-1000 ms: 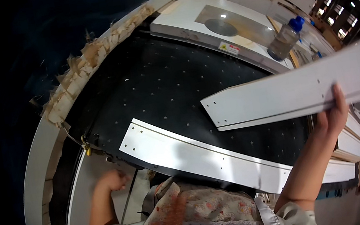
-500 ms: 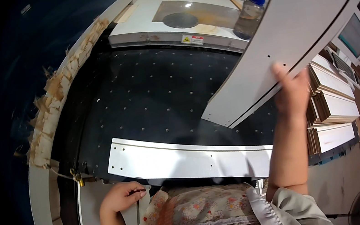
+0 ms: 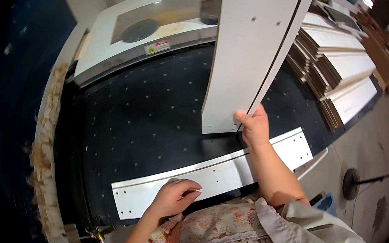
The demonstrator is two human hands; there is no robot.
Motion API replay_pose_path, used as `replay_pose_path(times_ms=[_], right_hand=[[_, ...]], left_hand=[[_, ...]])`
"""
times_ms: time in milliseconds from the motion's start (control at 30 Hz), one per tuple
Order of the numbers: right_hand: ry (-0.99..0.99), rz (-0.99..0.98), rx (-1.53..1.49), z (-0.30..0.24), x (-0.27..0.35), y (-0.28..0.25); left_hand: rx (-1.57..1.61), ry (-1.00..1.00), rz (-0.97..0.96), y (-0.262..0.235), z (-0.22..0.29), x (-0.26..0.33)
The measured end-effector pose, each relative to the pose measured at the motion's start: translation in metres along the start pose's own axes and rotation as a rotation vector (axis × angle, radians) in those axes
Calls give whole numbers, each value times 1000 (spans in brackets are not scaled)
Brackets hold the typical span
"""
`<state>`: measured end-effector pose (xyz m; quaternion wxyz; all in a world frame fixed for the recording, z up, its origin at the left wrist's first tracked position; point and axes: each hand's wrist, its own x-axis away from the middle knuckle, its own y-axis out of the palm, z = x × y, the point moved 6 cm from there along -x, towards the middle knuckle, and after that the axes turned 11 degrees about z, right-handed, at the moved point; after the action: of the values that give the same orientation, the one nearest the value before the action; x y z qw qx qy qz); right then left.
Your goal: The person cleans holes in wooden panels using an air blow gun and stacks the panels onto a pallet by hand.
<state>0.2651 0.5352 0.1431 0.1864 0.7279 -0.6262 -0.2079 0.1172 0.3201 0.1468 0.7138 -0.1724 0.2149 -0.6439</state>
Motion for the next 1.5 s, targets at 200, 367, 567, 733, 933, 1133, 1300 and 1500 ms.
replay_pose_path(times_ms=[200, 367, 567, 733, 933, 1133, 1300, 1500], right_hand=[[-375, 219, -40, -110, 21, -97], [-697, 577, 38, -192, 119, -230], [-589, 1596, 123, -172, 361, -385], [-353, 2077, 59, -60, 510, -416], [150, 2482, -216, 65, 614, -433], [248, 2629, -456, 121, 640, -467], [-93, 2654, -669, 115, 650, -525], [-182, 2679, -857, 95, 667, -570]], left_hand=[[-72, 184, -249, 34, 23, -56], [-139, 414, -404, 83, 44, -78], [-107, 625, -652, 152, 99, -86], [-176, 781, -822, 212, 139, -75], [-426, 1081, -1036, 299, 152, -30], [-1144, 1415, -1212, 332, 34, -64], [-1691, 1622, -1357, 320, -97, -106], [-1869, 1522, -1417, 309, -110, -111]])
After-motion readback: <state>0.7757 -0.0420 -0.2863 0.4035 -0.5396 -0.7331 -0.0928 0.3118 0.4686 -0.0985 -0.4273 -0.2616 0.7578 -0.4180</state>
